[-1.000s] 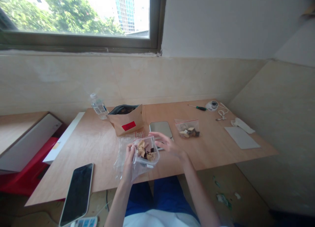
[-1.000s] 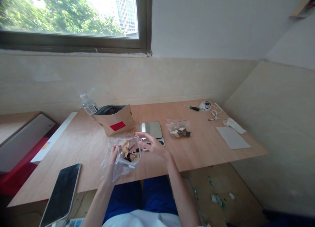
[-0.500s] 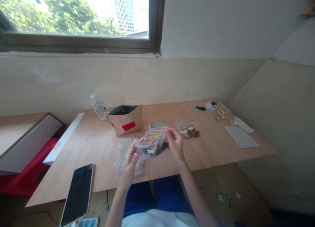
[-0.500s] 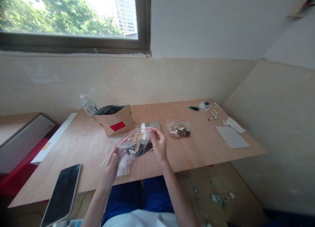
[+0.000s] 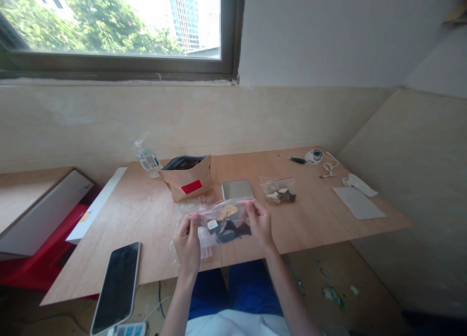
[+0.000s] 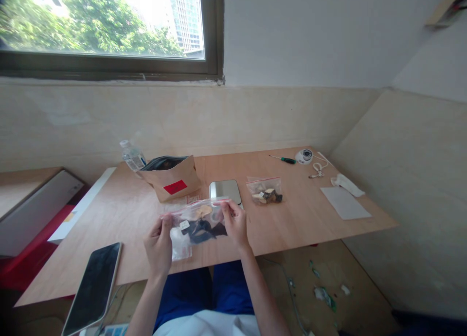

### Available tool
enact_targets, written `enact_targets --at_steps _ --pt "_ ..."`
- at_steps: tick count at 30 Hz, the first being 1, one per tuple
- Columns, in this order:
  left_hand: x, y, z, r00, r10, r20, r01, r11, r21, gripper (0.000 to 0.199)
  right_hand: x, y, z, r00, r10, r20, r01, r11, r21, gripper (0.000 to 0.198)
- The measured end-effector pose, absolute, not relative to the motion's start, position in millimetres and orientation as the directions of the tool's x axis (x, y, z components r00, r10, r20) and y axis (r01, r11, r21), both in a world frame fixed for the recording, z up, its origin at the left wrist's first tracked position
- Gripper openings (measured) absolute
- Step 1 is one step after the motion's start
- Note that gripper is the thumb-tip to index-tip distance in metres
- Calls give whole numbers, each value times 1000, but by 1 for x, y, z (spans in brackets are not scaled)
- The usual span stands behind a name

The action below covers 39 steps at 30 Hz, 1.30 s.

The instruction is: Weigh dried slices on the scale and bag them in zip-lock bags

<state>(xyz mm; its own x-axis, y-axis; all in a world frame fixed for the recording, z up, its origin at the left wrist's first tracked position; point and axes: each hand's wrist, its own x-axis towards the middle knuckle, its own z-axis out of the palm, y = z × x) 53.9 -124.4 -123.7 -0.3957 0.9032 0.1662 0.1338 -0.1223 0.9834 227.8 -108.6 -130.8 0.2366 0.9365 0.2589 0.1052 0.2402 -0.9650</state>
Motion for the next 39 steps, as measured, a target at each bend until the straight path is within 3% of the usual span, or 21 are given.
enact_targets --at_steps 6,10,13,19,24,27,34,39 --pt "51 -117 -121 -249 968 13 -46 -25 999 39 233 -112 -139 268 924 272 197 224 -955 40" --pt "47 -115 -122 -236 970 -50 -133 19 991 35 238 -113 -146 244 927 285 237 228 -944 38" --pt "50 -116 -124 -257 966 -43 -170 -1 985 34 238 -114 -150 245 927 284 257 221 -941 38" --pt "56 -118 -128 -345 938 21 -52 -42 998 45 232 -116 -153 259 925 279 266 209 -941 38" --pt "54 -116 -127 -261 965 -24 -126 -10 992 46 230 -118 -145 369 895 251 175 198 -964 37" --pt "55 -117 -125 -177 984 2 -152 -29 988 37 231 -118 -142 422 882 210 114 178 -977 39" --pt "53 -117 -128 -285 958 -2 -162 -46 986 27 242 -117 -148 210 956 203 118 182 -976 33" --pt "53 -118 -127 -309 951 18 -144 -65 987 31 244 -120 -138 221 938 266 192 226 -955 33"
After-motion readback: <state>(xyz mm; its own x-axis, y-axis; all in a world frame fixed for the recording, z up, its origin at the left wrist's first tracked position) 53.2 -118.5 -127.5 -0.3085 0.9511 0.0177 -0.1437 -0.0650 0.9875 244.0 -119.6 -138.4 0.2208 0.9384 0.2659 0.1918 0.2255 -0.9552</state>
